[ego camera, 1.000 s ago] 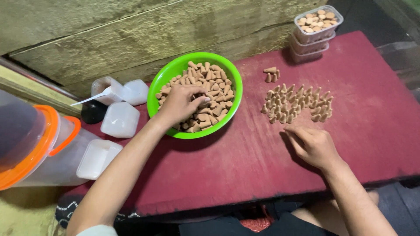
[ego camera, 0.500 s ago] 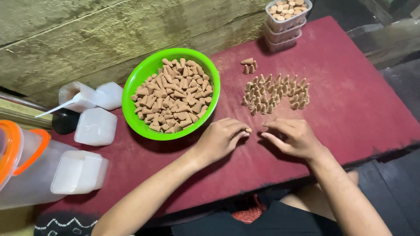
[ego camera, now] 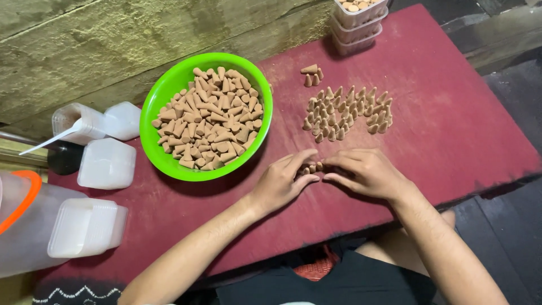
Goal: The person is picking up incense cones from a large bowl and a pile on the table and carefully packing them into a small plastic container.
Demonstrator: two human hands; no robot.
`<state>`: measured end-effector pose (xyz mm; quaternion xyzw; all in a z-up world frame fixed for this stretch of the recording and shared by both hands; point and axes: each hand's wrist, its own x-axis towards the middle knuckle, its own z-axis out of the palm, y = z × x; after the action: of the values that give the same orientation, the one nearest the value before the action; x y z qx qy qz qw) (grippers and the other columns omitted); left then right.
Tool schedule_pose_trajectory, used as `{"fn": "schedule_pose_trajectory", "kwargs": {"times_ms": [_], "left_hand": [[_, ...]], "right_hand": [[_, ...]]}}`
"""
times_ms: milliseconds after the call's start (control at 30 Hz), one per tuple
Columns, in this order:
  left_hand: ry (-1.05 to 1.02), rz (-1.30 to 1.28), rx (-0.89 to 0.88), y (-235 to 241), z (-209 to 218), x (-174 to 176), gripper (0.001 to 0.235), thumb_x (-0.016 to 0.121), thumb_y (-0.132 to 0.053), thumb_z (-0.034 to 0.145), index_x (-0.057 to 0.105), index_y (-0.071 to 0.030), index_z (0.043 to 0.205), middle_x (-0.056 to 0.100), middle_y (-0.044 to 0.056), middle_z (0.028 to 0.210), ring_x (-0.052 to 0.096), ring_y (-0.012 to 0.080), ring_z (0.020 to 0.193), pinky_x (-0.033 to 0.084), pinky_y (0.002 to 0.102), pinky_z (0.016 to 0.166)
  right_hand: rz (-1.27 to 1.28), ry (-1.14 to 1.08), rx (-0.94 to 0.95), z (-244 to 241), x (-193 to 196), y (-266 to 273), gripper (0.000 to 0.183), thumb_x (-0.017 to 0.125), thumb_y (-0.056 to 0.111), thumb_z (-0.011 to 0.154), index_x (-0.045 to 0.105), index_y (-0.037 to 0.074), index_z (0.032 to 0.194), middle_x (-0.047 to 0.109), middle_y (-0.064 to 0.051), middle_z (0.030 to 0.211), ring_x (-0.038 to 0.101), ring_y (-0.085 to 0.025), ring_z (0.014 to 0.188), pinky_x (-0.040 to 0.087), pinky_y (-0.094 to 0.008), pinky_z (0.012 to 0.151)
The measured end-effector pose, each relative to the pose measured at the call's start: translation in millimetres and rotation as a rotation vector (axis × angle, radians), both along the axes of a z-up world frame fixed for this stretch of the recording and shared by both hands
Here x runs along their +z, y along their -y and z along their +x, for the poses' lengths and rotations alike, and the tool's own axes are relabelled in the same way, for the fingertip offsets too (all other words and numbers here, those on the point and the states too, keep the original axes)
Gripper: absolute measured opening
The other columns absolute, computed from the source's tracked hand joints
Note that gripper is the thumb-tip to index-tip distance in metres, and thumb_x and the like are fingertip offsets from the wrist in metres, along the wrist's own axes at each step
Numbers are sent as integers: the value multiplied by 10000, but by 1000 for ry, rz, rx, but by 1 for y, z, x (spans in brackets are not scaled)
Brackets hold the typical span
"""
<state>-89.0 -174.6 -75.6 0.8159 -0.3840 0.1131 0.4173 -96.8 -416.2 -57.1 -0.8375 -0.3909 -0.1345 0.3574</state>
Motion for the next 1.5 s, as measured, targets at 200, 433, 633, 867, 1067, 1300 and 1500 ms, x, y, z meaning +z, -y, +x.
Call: {"fn": "schedule_pose_trajectory", "kwargs": {"times_ms": [200,433,633,867,1067,1300,1500], "left_hand": [[-83,-86,8,-4,-1,2,593,861,-128,812,596,-67,1339,764,102,989,743,281,833,626,397,760],[-123,-110,5,-14,-5,4,625,883,-111,788,602,-44,1342,755,138,1010,747,297,890,642,357,762],[-53,-104,43,-37,-18,22,505,872,-113,795,663,-46,1250,734,129,1008,733,303,907,637,377,774],[100,-100,185,-95,-46,37,201,796,-117,890,752,-111,1086,752,34,977,741,241,871,625,353,798],[177,-108,548,-166,-56,44,85,758,-132,910,767,-80,844,755,62,758,718,225,673,568,321,614],[10,-390,883,-209,-32,50,121,667,-193,994,662,-84,941,669,21,874,593,126,722,494,266,635],[224,-207,832,-209,11,61,110,653,-188,987,678,-81,998,665,54,966,582,250,886,464,384,814]], "right_hand": [[-94,22,-38,4,1,-1,184,721,240,937,732,126,1081,726,-60,928,727,-330,785,586,-468,602],[-132,36,-92,5,-4,-1,136,708,235,950,733,141,1045,703,-39,917,708,-326,746,568,-465,563],[-150,38,-103,2,2,-6,230,721,289,930,726,165,1123,704,-28,916,714,-321,742,580,-446,588],[-196,64,-130,1,-1,-8,418,768,349,880,696,167,1249,695,-35,918,723,-314,754,594,-448,617],[-248,217,-156,0,-12,-6,576,812,382,836,654,114,1320,703,-93,1090,728,-294,908,604,-423,744],[-290,260,4,-9,16,-30,631,849,236,804,614,150,1383,640,-172,1390,706,-273,1154,577,-353,987],[-720,212,-3,-6,19,-34,540,651,348,886,566,340,1420,549,63,1527,587,-248,1276,634,-443,853]]}}
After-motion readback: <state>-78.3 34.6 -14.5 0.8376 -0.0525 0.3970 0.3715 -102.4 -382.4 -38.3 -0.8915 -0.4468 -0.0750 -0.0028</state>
